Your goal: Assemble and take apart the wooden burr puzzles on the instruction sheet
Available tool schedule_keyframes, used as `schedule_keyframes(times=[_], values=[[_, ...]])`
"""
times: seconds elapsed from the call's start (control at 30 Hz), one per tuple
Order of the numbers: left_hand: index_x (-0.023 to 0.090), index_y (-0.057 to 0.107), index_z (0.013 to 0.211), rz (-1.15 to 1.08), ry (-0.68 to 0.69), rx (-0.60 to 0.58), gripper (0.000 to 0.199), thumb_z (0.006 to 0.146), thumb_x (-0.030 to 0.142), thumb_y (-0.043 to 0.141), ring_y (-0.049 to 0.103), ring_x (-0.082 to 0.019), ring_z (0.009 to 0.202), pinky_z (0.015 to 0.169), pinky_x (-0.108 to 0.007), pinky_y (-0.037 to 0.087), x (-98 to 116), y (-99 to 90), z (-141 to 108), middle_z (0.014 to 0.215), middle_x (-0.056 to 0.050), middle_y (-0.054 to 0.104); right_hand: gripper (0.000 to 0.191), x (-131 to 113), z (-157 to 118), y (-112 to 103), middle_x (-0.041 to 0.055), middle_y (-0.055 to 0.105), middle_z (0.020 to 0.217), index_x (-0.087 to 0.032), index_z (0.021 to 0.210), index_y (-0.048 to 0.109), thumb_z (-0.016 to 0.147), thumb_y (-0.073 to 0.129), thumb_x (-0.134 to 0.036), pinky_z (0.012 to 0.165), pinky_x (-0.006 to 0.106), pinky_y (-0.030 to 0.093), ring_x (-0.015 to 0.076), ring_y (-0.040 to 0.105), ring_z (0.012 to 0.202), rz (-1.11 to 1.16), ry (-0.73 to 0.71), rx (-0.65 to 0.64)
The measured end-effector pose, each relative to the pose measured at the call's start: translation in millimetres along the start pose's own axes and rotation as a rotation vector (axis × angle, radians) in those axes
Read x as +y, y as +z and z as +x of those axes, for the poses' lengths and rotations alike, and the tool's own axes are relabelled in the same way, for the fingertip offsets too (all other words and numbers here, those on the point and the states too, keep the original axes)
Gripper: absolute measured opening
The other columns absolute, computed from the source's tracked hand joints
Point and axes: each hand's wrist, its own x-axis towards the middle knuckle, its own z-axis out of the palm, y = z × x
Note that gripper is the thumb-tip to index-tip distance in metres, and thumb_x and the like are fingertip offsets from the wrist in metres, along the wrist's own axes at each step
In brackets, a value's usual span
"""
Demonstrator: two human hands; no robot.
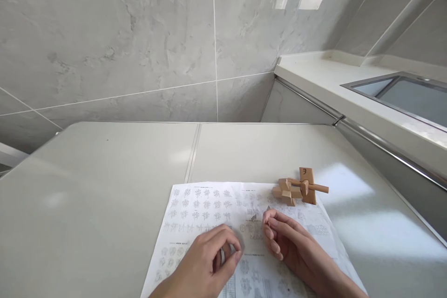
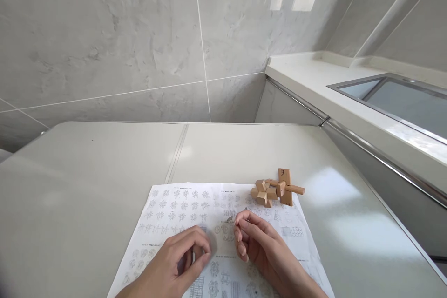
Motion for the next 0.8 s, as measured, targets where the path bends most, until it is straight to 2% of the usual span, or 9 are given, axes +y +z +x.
schedule_keyframes(times=[0.27, 0.33, 0.47, 0.63, 0.7, 0.8], values=[[0.024, 0.057, 0.093, 0.019, -0.007, -0.009, 0.022, 0.109, 0.038, 0.051, 0.048, -0.012, 0.068, 0.063, -0.023, 0.042, 1.9, -1.1, 1.2, 0.097, -0.002, 0.066, 0.034, 0.9, 1.2, 1.0, -0.0024, 0.06, 0.071, -0.018, 0.089, 0.07, 0.088, 0.09, -0.047, 0.054, 0.022, 0.034, 0.0081, 0.047, 0.054, -0.005, -0.032, -0.04], [0.024, 0.057, 0.092, 0.015, -0.003, 0.001, 0.023, 0.109, 0.039, 0.051, 0.049, -0.012, 0.067, 0.061, -0.023, 0.042, 2.9, -1.2, 3.1, 0.096, -0.002, 0.066, 0.037, 0.4, 0.8, -0.7, -0.0049, 0.053, 0.064, -0.018, 0.079, 0.066, 0.094, 0.084, -0.046, 0.051, 0.022, 0.029, 0.0058, 0.037, 0.048, 0.009, -0.06, -0.078], [0.024, 0.059, 0.091, -0.014, 0.009, 0.043, 0.024, 0.108, 0.04, 0.054, 0.05, -0.013, 0.066, 0.06, -0.023, 0.041, 2.0, -1.1, 3.5, 0.089, -0.001, 0.064, 0.055, -2.8, 0.8, -12.4, -0.0107, 0.033, 0.053, -0.02, 0.06, 0.048, 0.095, 0.081, -0.045, 0.044, 0.023, 0.019, 0.0041, 0.014, 0.043, 0.115, -0.094, -0.144], [0.024, 0.062, 0.091, -0.093, -0.014, 0.121, 0.032, 0.107, 0.05, 0.056, 0.046, -0.013, 0.062, 0.061, -0.025, 0.04, -2.5, -2.2, -1.9, 0.072, 0.002, 0.057, 0.062, -11.3, 3.4, -29.8, -0.0116, 0.023, 0.049, -0.022, 0.053, 0.038, 0.093, 0.082, -0.038, 0.042, 0.026, 0.015, 0.0054, 0.007, 0.041, 0.28, -0.248, -0.089], [0.024, 0.063, 0.091, -0.143, -0.045, 0.141, 0.038, 0.106, 0.058, 0.055, 0.047, -0.014, 0.062, 0.061, -0.025, 0.04, -3.7, -3.5, -3.1, 0.068, 0.002, 0.055, 0.062, -16.5, 3.8, -33.4, -0.0112, 0.024, 0.049, -0.022, 0.051, 0.038, 0.093, 0.082, -0.036, 0.043, 0.027, 0.017, 0.006, 0.007, 0.042, 0.262, -0.322, -0.058], [0.023, 0.063, 0.089, -0.191, -0.077, 0.172, 0.044, 0.104, 0.064, 0.056, 0.05, -0.014, 0.063, 0.064, -0.026, 0.041, -3.4, -5.3, -3.2, 0.068, 0.002, 0.055, 0.06, -26.4, 4.2, -36.9, -0.01, 0.028, 0.048, -0.022, 0.051, 0.041, 0.091, 0.082, -0.038, 0.045, 0.028, 0.021, 0.0076, 0.009, 0.045, 0.116, -0.439, 0.032]])
